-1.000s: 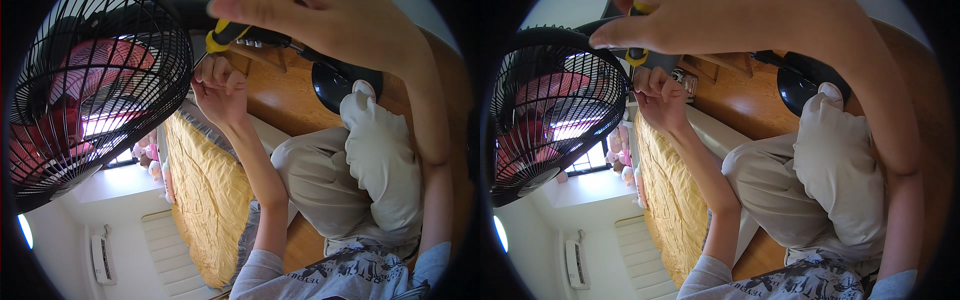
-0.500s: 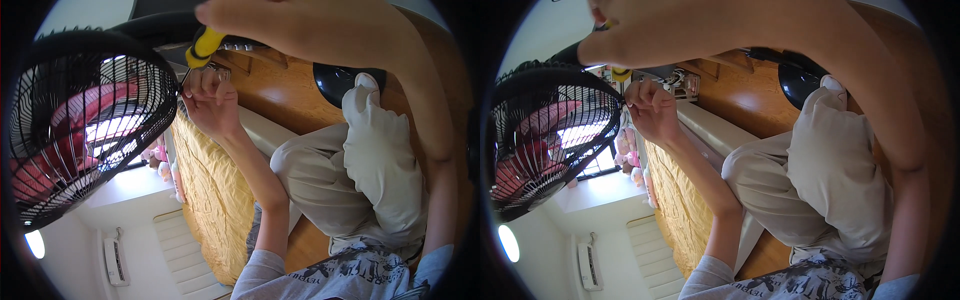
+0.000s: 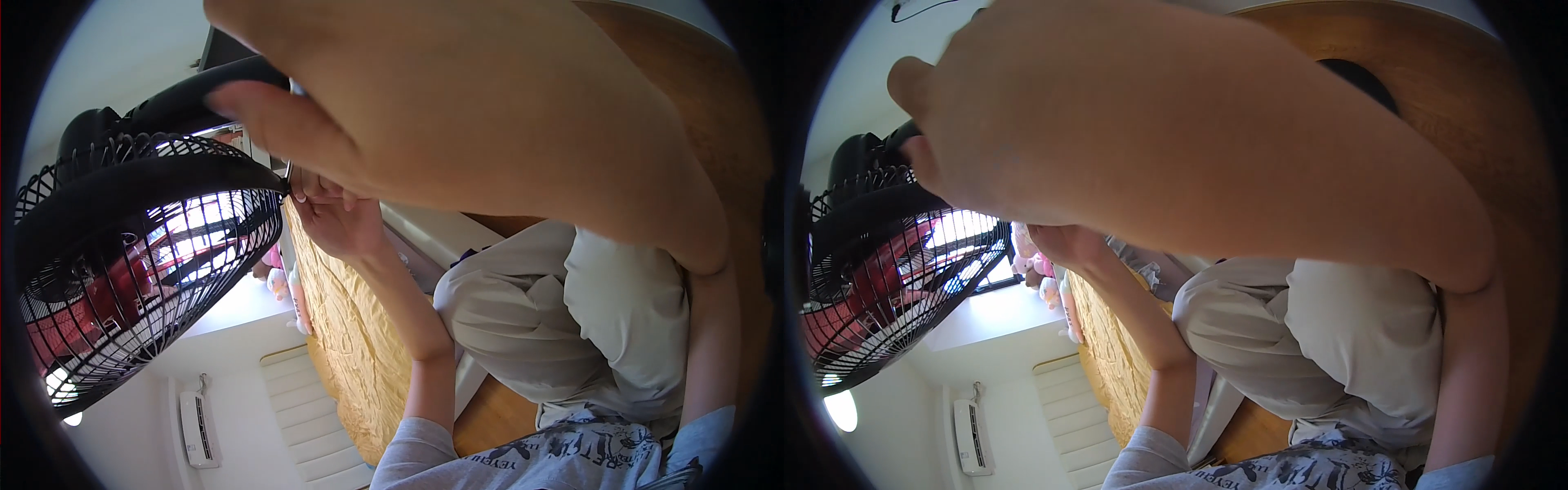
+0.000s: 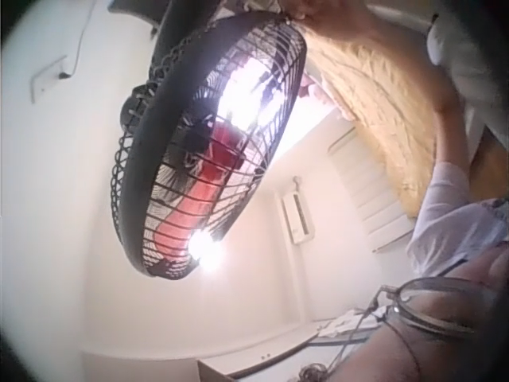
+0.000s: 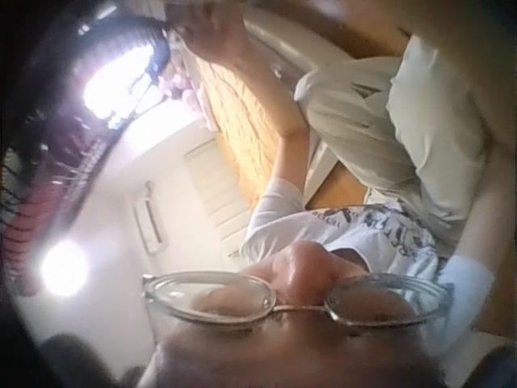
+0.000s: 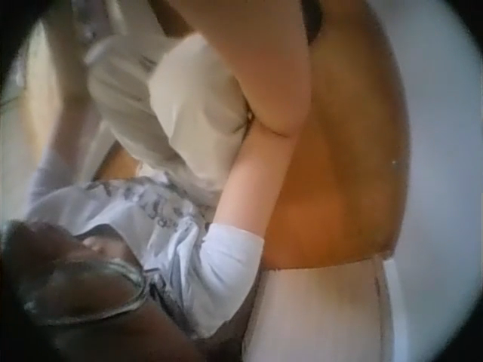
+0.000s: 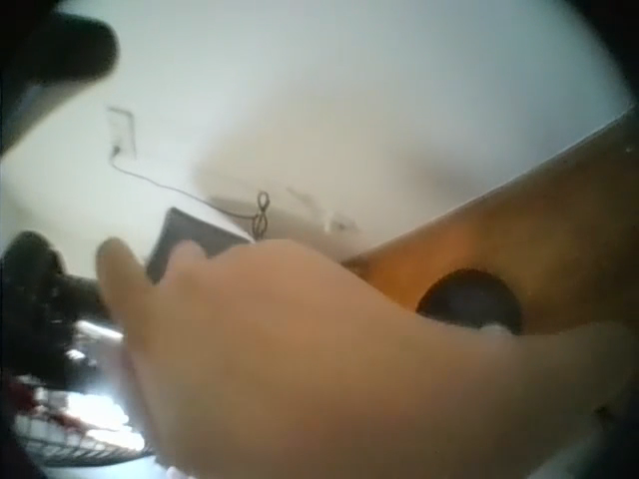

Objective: The person assembles a standing fan by tightening the blade cap by hand, fitting the front grill onto the fan, and securing the grill clamp with a screwdriver.

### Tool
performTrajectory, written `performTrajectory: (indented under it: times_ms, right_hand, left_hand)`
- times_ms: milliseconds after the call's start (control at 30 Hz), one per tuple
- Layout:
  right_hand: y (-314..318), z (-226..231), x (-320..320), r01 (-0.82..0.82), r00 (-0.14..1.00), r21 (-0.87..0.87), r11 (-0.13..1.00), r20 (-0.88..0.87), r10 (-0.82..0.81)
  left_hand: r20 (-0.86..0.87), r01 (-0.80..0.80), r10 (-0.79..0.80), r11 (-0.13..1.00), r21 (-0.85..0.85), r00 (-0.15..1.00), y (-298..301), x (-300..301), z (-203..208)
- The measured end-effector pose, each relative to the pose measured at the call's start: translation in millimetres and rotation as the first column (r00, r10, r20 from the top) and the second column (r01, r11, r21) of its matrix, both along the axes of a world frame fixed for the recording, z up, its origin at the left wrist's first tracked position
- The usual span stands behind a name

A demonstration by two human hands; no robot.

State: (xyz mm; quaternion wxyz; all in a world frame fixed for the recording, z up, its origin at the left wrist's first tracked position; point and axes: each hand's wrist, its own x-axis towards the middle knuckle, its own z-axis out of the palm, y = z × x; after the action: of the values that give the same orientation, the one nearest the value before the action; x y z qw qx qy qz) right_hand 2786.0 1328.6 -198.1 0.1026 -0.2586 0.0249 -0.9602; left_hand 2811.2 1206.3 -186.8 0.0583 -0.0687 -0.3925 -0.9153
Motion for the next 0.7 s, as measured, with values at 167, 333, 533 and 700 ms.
performTrajectory:
  times_ms: [167, 333, 533, 700]
  right_hand:
    - [22.3, -19.5, -18.1, -0.042, 0.999, -0.049, 0.998, 0.006, 0.042]
    - [32.2, -19.6, -12.9, -0.014, 1.000, 0.007, 1.000, 0.006, 0.014]
    - [13.0, -11.3, -14.7, -0.090, 0.996, -0.115, 0.989, 0.010, 0.092]
    - [36.5, -31.8, -23.1, -0.073, 0.996, -0.130, 0.989, 0.047, 0.080]
  left_hand:
    - [0.001, 0.000, 0.000, 1.000, 0.014, 1.000, -4.1, 11.0, 12.9]
    - [-0.020, -0.029, 0.029, 1.000, 0.009, 0.999, 5.0, 0.6, -5.4]
    - [-0.098, 0.270, -0.292, 0.943, -0.196, 0.951, -50.6, 8.4, 2.8]
    - [0.049, -0.245, 0.248, 0.968, -0.062, 0.968, 1.6, 7.7, -2.7]
